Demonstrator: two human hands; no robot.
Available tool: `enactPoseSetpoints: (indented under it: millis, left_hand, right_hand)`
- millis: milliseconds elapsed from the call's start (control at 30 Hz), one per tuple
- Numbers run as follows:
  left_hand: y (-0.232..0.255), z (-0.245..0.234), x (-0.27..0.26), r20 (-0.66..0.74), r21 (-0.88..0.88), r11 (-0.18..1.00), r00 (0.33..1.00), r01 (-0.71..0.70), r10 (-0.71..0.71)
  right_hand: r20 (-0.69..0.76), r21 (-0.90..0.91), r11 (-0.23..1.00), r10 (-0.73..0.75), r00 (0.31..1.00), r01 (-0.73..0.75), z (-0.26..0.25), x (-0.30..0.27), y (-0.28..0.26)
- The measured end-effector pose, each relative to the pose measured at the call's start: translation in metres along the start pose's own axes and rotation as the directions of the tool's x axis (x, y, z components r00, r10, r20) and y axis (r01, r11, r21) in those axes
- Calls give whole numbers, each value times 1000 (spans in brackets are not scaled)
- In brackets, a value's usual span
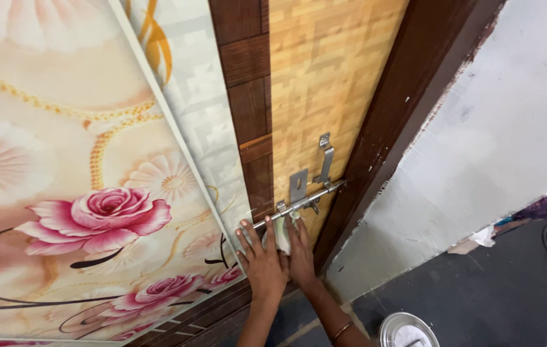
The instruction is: The person wipes a wooden door with a floral decal using a light green cloth. They clean the metal latch, the decal surface, and the lower wooden panels in a systematic manner.
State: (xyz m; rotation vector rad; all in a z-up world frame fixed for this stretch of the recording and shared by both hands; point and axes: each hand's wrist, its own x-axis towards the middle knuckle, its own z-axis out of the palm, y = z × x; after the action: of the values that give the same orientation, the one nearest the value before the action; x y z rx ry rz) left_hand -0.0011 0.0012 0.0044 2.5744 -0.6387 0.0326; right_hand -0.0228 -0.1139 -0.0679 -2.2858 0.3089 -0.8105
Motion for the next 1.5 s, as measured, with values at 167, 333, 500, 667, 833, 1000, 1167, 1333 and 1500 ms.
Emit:
enactPoseSetpoints:
  millis: [167,333,500,667,833,1000,1167,1333,1500]
  left_hand:
    - [4,-10,0,2,-51,999,1000,-2,2]
    - [4,-15,-3,43,-3,1000,999,4,-4]
    - [1,-16,-3,35,43,999,999,-9,7]
    - [1,-11,-4,-38,23,999,999,-29,30]
    - [-1,-9,-3,-54,26,999,998,-26,28]
    - [-3,-7,-2,-35,23,999,999,-25,26]
    - [-4,-7,0,-12,38,999,1000,-15,15]
    - [-4,-5,-1,-6,3,1000,1000,-10,10]
    - [-7,0,-1,-63,-39,998,997,-42,39]
  right_hand:
    - [147,80,967,227,963,-240,-1,-2,25]
    - [33,16,989,150,988,-150,-14,8,78]
    - [-129,85,986,153,980,-143,-32,32,101]
    - [-259,19,1000,9,966,-4,-37,41,101]
    - [-260,131,991,27,965,7,-16,39,133]
    - [-264,152,988,78,961,-39,17,24,168]
    - [-109,228,937,294,950,-264,34,6,153]
    - [-65,102,993,63,996,-57,35,-7,97]
    - [42,139,988,-75,996,69,25,-15,31]
